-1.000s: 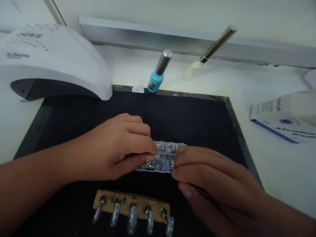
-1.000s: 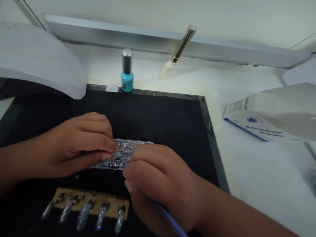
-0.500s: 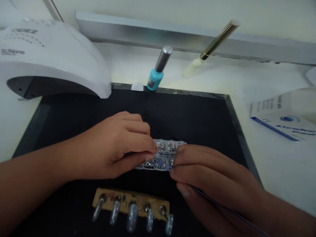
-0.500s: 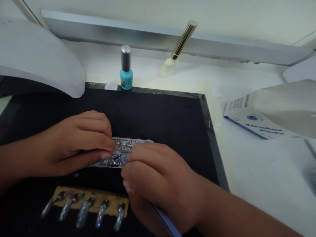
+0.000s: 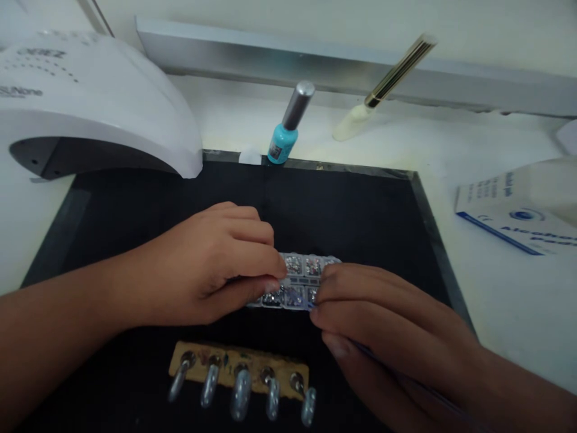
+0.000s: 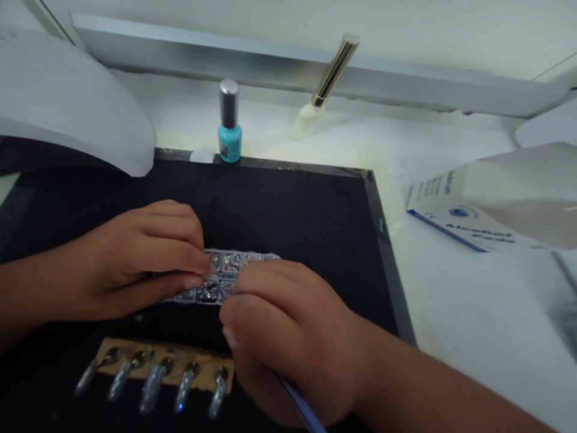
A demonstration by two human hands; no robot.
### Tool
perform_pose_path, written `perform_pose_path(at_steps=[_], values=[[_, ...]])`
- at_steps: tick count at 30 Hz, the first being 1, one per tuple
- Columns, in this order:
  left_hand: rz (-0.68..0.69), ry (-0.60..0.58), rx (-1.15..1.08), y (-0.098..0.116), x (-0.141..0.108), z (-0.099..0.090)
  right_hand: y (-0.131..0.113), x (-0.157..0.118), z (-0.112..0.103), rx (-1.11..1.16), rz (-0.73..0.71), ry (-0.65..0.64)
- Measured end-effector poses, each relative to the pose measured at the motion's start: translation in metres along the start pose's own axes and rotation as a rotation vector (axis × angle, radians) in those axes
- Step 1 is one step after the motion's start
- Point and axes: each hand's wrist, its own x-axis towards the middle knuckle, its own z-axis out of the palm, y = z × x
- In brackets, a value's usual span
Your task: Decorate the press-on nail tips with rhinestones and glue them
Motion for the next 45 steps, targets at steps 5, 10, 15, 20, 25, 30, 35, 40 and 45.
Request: perform_pose_path(at_steps=[5, 10, 15, 20, 25, 30, 35, 40, 45], values=[[0.002, -0.004, 0.000, -0.001, 0.000, 0.000, -0.005, 0.002, -0.003, -0.019, 0.067, -0.057], [0.005, -0.004, 0.012, -0.001, 0.001, 0.001, -0.008, 0.004, -0.003, 0.015, 0.046, -0.035], [0.016, -0.007, 0.015, -0.001, 0.001, 0.000, -0.009, 0.005, -0.002, 0.015, 0.083, -0.039], [0.020, -0.011, 0.012, -0.001, 0.003, -0.001, -0.013, 0.008, -0.005, -0.004, 0.087, -0.077], [0.023, -0.012, 0.017, -0.001, 0.003, -0.001, -0.015, 0.012, -0.007, -0.013, 0.080, -0.096], [0.031, -0.009, 0.026, -0.002, 0.002, -0.001, -0.016, 0.013, -0.007, 0.006, 0.108, -0.105], [0.040, -0.005, 0.018, -0.002, 0.002, -0.001, -0.016, 0.012, -0.008, 0.009, 0.106, -0.125], [0.041, -0.006, 0.017, -0.002, 0.003, -0.002, -0.019, 0.012, -0.008, 0.026, 0.144, -0.154], [0.045, 0.001, 0.016, -0.002, 0.003, -0.001, -0.021, 0.013, -0.008, 0.013, 0.142, -0.129]])
